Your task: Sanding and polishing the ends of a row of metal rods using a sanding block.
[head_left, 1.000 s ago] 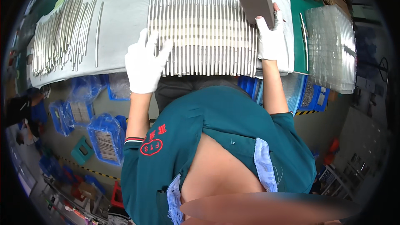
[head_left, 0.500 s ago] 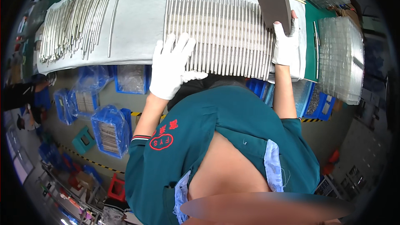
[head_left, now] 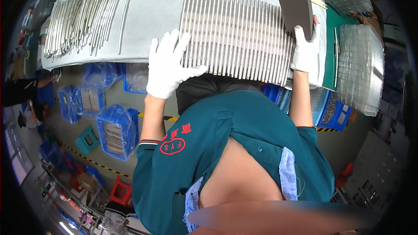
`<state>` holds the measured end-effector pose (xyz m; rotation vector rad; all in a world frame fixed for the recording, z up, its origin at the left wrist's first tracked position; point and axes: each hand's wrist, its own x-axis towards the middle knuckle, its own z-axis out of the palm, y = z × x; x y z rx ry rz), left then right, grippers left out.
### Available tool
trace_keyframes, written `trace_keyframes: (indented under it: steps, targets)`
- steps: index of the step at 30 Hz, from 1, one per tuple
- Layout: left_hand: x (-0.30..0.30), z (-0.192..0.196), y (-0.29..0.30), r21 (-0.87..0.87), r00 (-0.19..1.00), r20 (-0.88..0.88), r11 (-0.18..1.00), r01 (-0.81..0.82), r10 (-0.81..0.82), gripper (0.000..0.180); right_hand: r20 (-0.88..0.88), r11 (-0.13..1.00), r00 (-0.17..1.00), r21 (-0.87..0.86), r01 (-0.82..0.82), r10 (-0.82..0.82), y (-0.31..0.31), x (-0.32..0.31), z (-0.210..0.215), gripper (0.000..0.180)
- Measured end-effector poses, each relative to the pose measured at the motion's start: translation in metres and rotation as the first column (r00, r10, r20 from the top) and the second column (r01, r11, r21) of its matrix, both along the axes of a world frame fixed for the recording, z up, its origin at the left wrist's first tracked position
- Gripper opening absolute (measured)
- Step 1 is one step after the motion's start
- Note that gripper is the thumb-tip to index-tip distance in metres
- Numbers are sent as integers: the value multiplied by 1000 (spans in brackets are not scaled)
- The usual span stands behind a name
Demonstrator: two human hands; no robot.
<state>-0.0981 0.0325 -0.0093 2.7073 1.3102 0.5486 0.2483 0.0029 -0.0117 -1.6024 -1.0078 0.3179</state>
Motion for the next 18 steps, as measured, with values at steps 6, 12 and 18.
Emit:
trace_keyframes:
  steps: [6, 12, 18]
  targets:
    - [-1, -1, -2, 0, 1000, 9, 1000, -2, 2, 89, 19, 1000, 1000, -20, 22, -21, -1, -3, 3, 62]
    - [-2, -3, -5, -11, 1000, 5, 1000, -2, 2, 89, 27, 1000, 999, -20, 18, -18, -1, -3, 3, 63]
    - [3, 8, 2, 41, 997, 51, 998, 52, -54, 77, -2, 999, 1000, -40, -28, 28, -1, -4, 8, 64]
